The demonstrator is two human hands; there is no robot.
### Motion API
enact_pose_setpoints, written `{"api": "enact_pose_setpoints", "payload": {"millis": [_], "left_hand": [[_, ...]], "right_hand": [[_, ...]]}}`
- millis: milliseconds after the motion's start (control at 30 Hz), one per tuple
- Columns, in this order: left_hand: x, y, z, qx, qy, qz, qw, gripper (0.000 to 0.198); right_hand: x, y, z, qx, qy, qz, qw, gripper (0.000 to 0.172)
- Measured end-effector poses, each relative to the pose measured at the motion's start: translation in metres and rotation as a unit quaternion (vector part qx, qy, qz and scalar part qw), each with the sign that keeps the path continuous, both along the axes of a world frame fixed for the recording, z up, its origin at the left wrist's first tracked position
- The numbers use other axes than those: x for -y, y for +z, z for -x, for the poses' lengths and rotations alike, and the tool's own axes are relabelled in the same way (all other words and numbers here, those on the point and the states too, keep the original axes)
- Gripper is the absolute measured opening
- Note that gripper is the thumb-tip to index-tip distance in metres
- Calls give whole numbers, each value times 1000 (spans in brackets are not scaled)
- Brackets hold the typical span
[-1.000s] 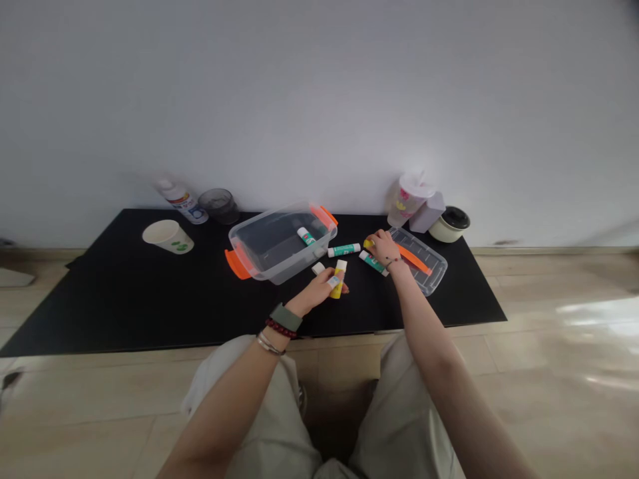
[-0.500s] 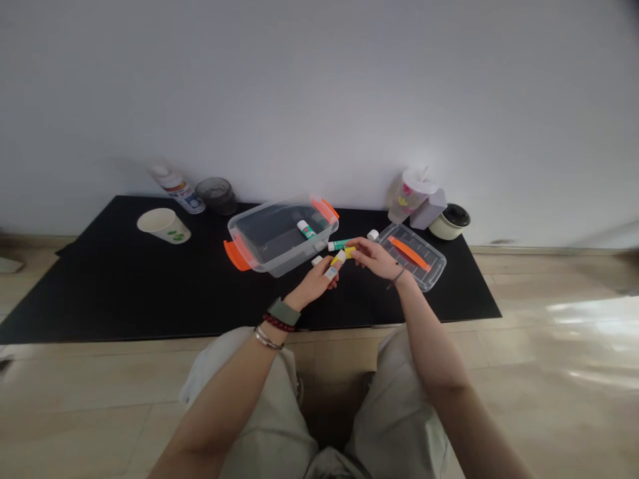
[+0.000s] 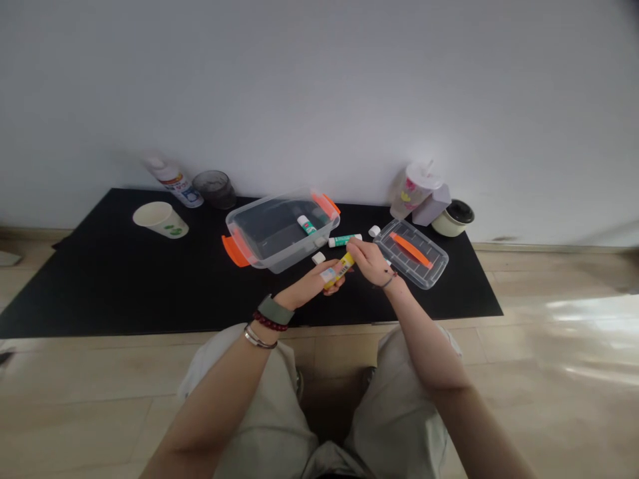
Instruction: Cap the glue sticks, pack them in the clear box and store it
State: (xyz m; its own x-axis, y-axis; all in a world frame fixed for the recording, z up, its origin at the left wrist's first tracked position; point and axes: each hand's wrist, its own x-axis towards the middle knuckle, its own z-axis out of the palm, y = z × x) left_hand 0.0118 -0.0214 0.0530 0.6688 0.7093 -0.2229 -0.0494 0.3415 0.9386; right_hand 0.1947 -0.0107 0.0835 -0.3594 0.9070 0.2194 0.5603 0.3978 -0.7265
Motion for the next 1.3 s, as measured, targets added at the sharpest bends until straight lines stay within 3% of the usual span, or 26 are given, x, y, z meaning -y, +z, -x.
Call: {"api": "enact_pose_setpoints", "payload": {"millis": [133,233,367,467,567,667,767,833,933,1033,1100,1200,1300], "left_hand": [[6,1,-5,-8,12,-51,999,48],[10,-1,-7,-65,45,-135,988,40],[12,-1,-6,-215,90,-278,932,23],[9,-2,-5,-279,109,-309,902,17],[2,-3,-3,-216,76,-246,942,26],[0,-2,-5,-70,4,-118,991,41],[3,0,-8,-31,11,-115,993,43],[7,1,-10,-95,47,-191,976,36],[10,1,-12,-242,107,-299,917,24],[8,-1,-14,-323,141,-337,873,21],[4,-3,-14,-301,112,-314,894,23],[-1,-5,-10,-153,5,-211,965,36],[-1,-3,-6,-50,-51,-168,983,42]], "right_hand": [[-1,-4,3,93,-33,-9,995,40],[-3,-9,7,161,-64,-8,985,39],[-5,-16,15,227,-99,5,969,39],[-5,-20,22,232,-149,30,961,42],[-4,-20,25,170,-164,39,971,44],[-1,-10,20,86,-106,15,990,42],[3,3,14,72,-70,-4,995,37],[5,8,14,109,-78,-3,991,38],[5,5,21,192,-156,21,969,38],[4,-3,27,221,-221,48,949,35],[3,-6,24,203,-213,56,954,33],[5,-2,15,152,-140,31,978,32],[7,6,11,160,-92,-12,983,36]]}}
